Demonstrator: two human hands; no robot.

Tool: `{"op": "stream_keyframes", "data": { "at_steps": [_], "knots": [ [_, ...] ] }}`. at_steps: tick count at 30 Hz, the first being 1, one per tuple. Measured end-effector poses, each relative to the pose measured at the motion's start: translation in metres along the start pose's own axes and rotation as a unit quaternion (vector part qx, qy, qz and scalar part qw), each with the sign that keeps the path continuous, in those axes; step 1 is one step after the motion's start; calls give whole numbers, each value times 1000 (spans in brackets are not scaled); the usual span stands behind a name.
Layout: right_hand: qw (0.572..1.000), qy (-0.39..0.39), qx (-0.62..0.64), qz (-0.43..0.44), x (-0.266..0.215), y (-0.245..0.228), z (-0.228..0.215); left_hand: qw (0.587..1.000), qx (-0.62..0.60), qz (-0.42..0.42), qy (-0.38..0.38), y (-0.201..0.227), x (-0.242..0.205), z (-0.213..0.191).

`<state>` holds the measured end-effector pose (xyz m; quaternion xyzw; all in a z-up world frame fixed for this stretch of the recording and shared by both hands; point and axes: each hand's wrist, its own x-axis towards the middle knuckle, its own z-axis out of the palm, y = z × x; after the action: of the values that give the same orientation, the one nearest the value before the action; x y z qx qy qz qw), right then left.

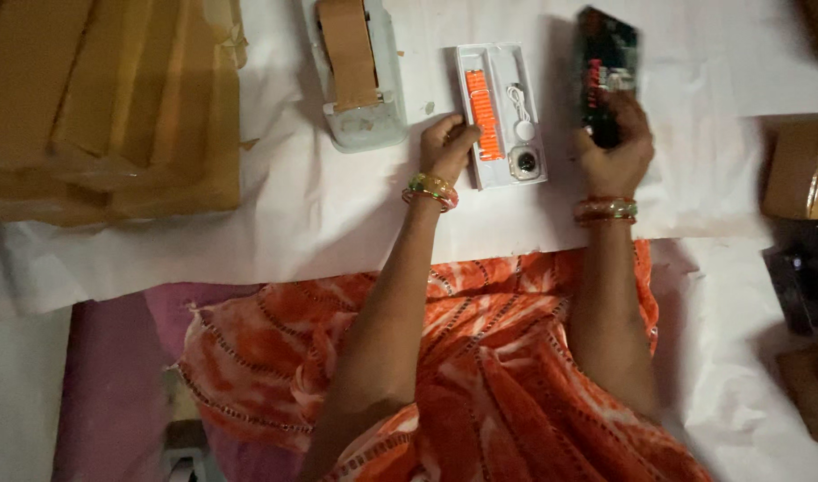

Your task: The person repeatedly opens small product boxes, removes the contents, places the product into a larger cardboard shipping box, and seals the box with packing tape. The process is repeated for multiple items.

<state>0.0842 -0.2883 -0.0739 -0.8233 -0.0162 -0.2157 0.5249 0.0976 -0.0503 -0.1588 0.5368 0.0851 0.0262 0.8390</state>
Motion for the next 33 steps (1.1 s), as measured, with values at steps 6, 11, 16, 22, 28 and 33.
{"op": "stream_keyframes", "data": {
  "at_steps": [6,11,16,22,28,33],
  "knots": [
    [945,13,-326,-8,7,17,-10,1000,0,-4,-10,4,-4,-2],
    [944,-11,-328,-5,3,15,-7,1000,-17,19,-6,5,-7,-1],
    [944,-17,-330,18,3,11,-7,983,-171,14,-62,6,-8,-3],
    [948,-18,-318,10,1,6,-4,983,-179,18,-40,10,-10,-4],
    [952,0,-303,33,3,-1,-5,980,-189,31,-48,12,-9,-2],
    [998,11,-35,56,8,-18,-5,985,-170,-13,-26,21,-13,1]
  ]
}}
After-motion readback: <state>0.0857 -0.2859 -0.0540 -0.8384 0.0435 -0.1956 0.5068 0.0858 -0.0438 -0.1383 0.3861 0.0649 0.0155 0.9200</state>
